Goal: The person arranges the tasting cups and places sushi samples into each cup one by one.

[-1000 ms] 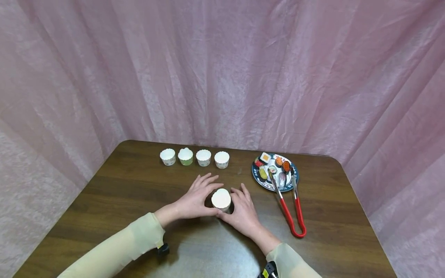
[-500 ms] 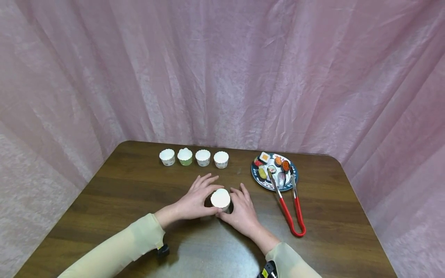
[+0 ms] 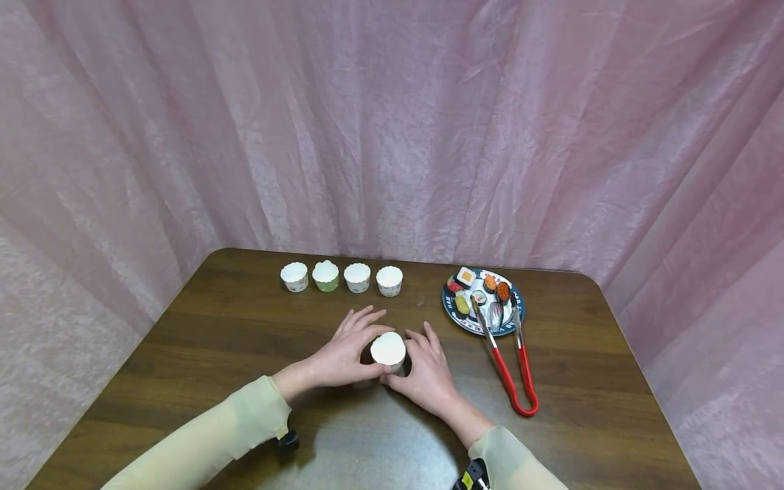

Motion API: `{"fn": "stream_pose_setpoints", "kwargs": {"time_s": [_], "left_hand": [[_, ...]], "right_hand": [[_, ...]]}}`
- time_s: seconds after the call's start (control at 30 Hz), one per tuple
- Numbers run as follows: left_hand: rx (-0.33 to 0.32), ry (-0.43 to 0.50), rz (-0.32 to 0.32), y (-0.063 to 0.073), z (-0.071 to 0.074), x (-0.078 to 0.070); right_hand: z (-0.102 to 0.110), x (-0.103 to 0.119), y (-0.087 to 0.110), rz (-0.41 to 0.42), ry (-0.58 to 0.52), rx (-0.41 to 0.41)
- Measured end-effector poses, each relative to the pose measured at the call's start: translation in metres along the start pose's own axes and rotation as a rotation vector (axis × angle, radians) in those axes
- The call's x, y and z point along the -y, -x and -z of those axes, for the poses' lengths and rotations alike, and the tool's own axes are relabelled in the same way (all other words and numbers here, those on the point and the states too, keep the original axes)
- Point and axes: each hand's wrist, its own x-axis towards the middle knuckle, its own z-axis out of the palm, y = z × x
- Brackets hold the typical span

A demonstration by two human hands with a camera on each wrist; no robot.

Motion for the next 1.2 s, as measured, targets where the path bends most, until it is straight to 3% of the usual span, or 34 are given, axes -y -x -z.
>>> {"fn": "stream_pose_setpoints", "kwargs": {"time_s": [0.9,1.2], "left_hand": [[0.005,0.047,0.002,-0.001,0.005,-0.003],[0.019,0.065,-0.003,0.001,0.008,-0.001]], "right_hand": [[0.002,0.0,0.001,0.005,0.003,0.007],[0.015,-0.005,0.004,0.04,-0.054,0.064]]}}
